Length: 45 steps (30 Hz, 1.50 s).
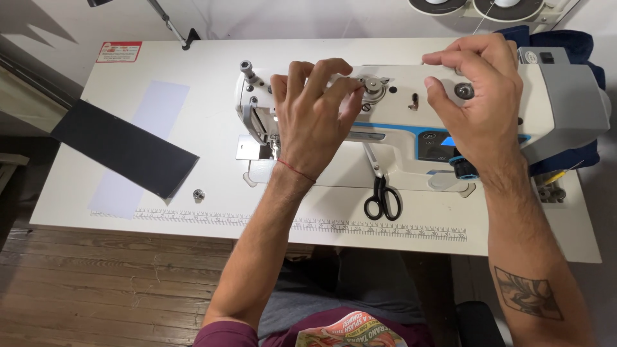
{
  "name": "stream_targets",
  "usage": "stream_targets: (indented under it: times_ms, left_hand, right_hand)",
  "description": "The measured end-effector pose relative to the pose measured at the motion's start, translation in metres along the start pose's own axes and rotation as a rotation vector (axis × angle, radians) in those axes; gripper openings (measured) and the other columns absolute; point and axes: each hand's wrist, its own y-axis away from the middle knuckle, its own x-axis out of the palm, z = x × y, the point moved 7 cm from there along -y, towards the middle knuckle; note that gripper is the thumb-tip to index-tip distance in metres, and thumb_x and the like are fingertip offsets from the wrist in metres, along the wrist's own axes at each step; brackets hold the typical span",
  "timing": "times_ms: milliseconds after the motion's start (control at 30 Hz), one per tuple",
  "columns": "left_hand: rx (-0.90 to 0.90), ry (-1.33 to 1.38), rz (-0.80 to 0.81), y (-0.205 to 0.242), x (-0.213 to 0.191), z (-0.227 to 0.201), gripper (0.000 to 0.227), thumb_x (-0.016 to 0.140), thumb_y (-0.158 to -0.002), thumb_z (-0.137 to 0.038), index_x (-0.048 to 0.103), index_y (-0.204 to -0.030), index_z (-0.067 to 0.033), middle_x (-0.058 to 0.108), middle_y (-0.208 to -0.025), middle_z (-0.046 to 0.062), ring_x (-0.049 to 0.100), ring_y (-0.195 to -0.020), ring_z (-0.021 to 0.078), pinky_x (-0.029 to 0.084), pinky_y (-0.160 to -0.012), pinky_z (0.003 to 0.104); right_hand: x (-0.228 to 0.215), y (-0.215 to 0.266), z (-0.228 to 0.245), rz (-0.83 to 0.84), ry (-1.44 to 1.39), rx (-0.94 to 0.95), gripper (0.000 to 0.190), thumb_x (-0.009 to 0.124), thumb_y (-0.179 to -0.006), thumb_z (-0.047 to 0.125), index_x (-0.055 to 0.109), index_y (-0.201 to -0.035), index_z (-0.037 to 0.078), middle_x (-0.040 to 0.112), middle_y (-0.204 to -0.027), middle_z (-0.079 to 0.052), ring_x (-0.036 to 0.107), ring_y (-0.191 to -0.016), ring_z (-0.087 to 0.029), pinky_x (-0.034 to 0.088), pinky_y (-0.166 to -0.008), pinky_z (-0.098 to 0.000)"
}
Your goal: Preparing leather strips and threading a professional sewing machine including bobbin installation
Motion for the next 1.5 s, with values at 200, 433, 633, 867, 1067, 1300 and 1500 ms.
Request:
stream_targets:
  times_ms: [200,433,633,867,1067,1300,1500]
  left_hand:
    - [0.008,-0.026,-0.036,0.006,-0.009,0.000,0.015,0.099,-0.103,-0.022,0.083,-0.102,-0.0224,0.075,-0.128,-0.007,0.061,-0.107,0.0270,0.042,-0.087,0.048]
    - [-0.047,-0.014,0.006,0.020,-0.017,0.008,0.015,0.102,-0.103,-0.031,0.090,-0.109,-0.0247,0.074,-0.135,-0.010,0.059,-0.113,0.0225,0.044,-0.093,0.045]
    - [-0.086,0.034,-0.011,0.034,-0.038,0.006,0.013,0.097,-0.107,-0.034,0.089,-0.106,-0.0240,0.076,-0.134,-0.009,0.060,-0.115,0.0231,0.041,-0.093,0.046]
    - [0.027,0.123,-0.044,0.069,-0.036,0.003,0.015,0.097,-0.106,-0.033,0.090,-0.108,-0.0188,0.080,-0.128,-0.002,0.058,-0.109,0.0195,0.039,-0.093,0.044]
    - [0.210,0.358,0.098,0.138,-0.054,-0.041,0.017,0.094,-0.109,-0.021,0.084,-0.116,-0.0092,0.078,-0.126,0.001,0.057,-0.090,0.0236,0.043,-0.082,0.045]
    - [0.232,0.588,0.301,0.235,-0.065,-0.069,0.014,0.073,-0.119,-0.015,0.083,-0.112,-0.0086,0.078,-0.121,0.006,0.064,-0.094,0.0246,0.042,-0.077,0.041]
    - [0.023,0.562,0.268,0.241,-0.061,-0.046,0.006,0.080,-0.113,-0.015,0.081,-0.109,-0.0106,0.079,-0.113,0.003,0.066,-0.093,0.0267,0.047,-0.083,0.042]
  right_hand:
    - [-0.013,0.004,-0.002,-0.031,-0.036,-0.031,0.023,0.086,-0.120,-0.007,0.089,-0.142,-0.014,0.064,-0.135,-0.024,0.061,-0.130,-0.037,0.055,-0.112,-0.0487]
    - [-0.054,0.025,-0.023,-0.058,0.072,0.018,0.031,0.084,-0.122,-0.019,0.091,-0.152,-0.019,0.067,-0.150,-0.033,0.065,-0.137,-0.041,0.056,-0.114,-0.0487]
    - [-0.083,0.068,-0.056,-0.015,0.055,0.018,0.032,0.066,-0.143,-0.007,0.077,-0.164,-0.029,0.061,-0.162,-0.037,0.054,-0.140,-0.046,0.043,-0.119,-0.0541]
    - [-0.088,0.112,-0.024,-0.008,0.086,0.124,0.018,0.073,-0.144,-0.034,0.075,-0.161,-0.029,0.063,-0.167,-0.036,0.056,-0.162,-0.049,0.043,-0.127,-0.0592]
    - [-0.042,0.150,0.044,0.145,0.005,0.262,0.021,0.077,-0.114,0.016,0.087,-0.126,0.002,0.076,-0.132,-0.016,0.069,-0.125,-0.032,0.054,-0.119,-0.0452]
    - [0.062,0.222,0.121,0.475,-0.454,0.074,0.026,0.079,-0.104,0.009,0.085,-0.130,0.012,0.078,-0.120,-0.005,0.078,-0.109,-0.021,0.061,-0.104,-0.0343]
    - [0.078,0.207,0.127,0.475,-0.452,-0.056,0.029,0.083,-0.105,0.009,0.080,-0.133,0.005,0.077,-0.116,-0.011,0.075,-0.098,-0.024,0.065,-0.089,-0.0362]
